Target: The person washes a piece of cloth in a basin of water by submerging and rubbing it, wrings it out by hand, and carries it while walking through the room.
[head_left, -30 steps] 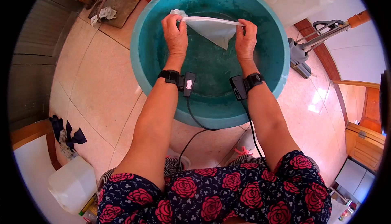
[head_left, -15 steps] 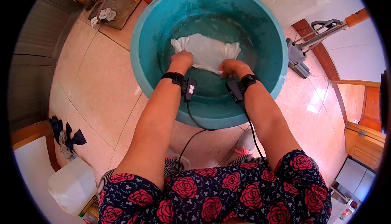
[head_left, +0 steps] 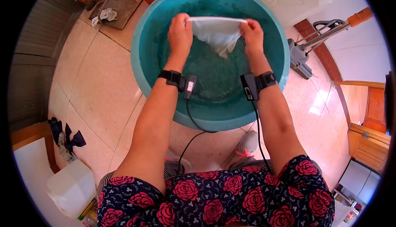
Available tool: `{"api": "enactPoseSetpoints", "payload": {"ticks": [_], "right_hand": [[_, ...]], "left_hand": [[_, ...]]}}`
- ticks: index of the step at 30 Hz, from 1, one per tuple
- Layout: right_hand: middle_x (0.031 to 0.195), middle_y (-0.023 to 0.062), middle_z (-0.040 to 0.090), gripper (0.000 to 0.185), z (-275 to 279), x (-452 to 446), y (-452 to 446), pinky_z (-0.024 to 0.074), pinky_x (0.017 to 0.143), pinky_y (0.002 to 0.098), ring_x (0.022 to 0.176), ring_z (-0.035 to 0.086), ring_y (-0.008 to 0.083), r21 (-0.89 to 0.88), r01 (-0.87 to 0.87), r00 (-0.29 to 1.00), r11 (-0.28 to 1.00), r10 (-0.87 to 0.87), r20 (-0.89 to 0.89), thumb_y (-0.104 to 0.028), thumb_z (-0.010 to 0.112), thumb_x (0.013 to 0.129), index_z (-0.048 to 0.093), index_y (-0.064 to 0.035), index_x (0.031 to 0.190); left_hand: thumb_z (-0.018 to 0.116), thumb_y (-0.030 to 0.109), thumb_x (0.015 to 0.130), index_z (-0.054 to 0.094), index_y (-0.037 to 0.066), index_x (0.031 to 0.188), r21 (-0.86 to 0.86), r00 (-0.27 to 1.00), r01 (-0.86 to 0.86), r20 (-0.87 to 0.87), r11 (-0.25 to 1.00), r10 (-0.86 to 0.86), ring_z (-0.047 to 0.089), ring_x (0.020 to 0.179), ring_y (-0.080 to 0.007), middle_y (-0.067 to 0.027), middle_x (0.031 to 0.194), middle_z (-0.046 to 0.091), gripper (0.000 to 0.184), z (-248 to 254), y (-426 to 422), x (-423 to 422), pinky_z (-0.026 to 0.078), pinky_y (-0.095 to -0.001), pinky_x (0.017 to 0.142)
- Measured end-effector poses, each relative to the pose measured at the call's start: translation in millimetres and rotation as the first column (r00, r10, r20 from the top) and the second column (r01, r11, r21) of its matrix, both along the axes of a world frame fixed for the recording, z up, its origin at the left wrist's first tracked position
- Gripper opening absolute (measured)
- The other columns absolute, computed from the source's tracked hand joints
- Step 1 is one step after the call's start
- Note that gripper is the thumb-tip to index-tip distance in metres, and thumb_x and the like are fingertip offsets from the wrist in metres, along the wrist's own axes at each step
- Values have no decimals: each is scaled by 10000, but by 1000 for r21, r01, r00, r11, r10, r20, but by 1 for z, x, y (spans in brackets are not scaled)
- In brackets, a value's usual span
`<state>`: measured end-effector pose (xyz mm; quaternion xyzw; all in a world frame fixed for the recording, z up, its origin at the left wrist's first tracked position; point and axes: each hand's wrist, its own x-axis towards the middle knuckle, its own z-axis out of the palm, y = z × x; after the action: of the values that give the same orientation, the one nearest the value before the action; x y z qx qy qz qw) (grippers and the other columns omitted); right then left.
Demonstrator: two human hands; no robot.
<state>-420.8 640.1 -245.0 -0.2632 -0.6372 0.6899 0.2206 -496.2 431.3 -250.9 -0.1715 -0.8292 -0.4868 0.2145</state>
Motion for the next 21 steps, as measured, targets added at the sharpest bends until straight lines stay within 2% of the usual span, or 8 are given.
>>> {"api": "enactPoseSetpoints", "payload": {"ticks": [2, 4, 7, 9, 12, 15, 19, 21], "right_hand": [[798, 23, 564, 161, 14, -7, 7, 467, 648, 255, 721, 557, 117, 255, 50, 994, 966, -24, -104, -134, 643, 748, 604, -65, 888], [824, 22, 565, 163, 34, -3, 4, 457, 662, 258, 720, 553, 122, 431, 102, 994, 897, -80, -69, -139, 658, 733, 618, -68, 875], [843, 66, 567, 148, 42, 15, -3, 462, 671, 307, 737, 559, 204, 729, 84, 997, 680, -56, -62, -132, 661, 707, 627, -81, 842], [848, 93, 565, 144, 15, 28, 3, 465, 681, 331, 761, 559, 252, 890, 24, 993, 456, 93, -74, -129, 658, 699, 624, -82, 831], [860, 124, 575, 160, -36, 56, 8, 459, 702, 369, 805, 559, 295, 776, -532, 845, 337, 262, 466, -116, 650, 688, 617, -90, 843], [887, 119, 597, 186, -41, 62, 8, 455, 729, 380, 844, 568, 292, 453, -840, 542, 298, 428, 723, -118, 644, 682, 621, -103, 865], [893, 95, 626, 234, -30, 61, 4, 450, 774, 375, 894, 574, 283, 63, -912, 278, 406, 497, 822, -136, 649, 674, 629, -119, 906], [982, 99, 605, 296, -38, 59, 7, 446, 803, 369, 925, 566, 286, 334, -853, 487, 401, 384, 784, -139, 651, 678, 612, -135, 972]], "left_hand": [[527, 88, 772, 546, 66, 885, -58, 995, -32, -96, 998, 26, 538, 794, -312, -114, 876, 568, 116, 15, -1, -10, 435, -394, 689], [535, 77, 758, 559, 54, 860, -120, 979, -36, -202, 992, 11, 523, 783, -312, -119, 882, 568, 107, 33, -7, -14, 426, -395, 676], [520, 84, 761, 565, 40, 844, -273, 950, -1, -301, 962, -84, 512, 792, -331, -132, 842, 571, 104, 32, -21, -15, 428, -409, 688], [490, 85, 777, 576, 48, 861, -530, 989, 26, -107, 848, -98, 526, 832, -328, -127, 875, 572, 126, 11, -29, -4, 445, -418, 702], [443, 77, 793, 592, 49, 920, -760, 944, 323, 298, 564, -139, 546, 915, -329, -140, 973, 579, 198, -55, -47, 2, 462, -421, 737], [507, 109, 745, 602, 57, 927, -757, 810, 556, 586, 343, -18, 558, 925, -334, -142, 999, 589, 212, -61, -45, 3, 467, -408, 733], [565, 138, 706, 595, 99, 1007, -692, 673, 677, 720, 251, 168, 545, 990, -308, -127, 1078, 574, 305, -47, -39, 2, 456, -392, 791], [516, 106, 741, 587, 78, 1039, -661, 678, 663, 729, 353, 91, 545, 1010, -318, -151, 1103, 564, 308, -48, -45, 8, 458, -396, 813]]}}
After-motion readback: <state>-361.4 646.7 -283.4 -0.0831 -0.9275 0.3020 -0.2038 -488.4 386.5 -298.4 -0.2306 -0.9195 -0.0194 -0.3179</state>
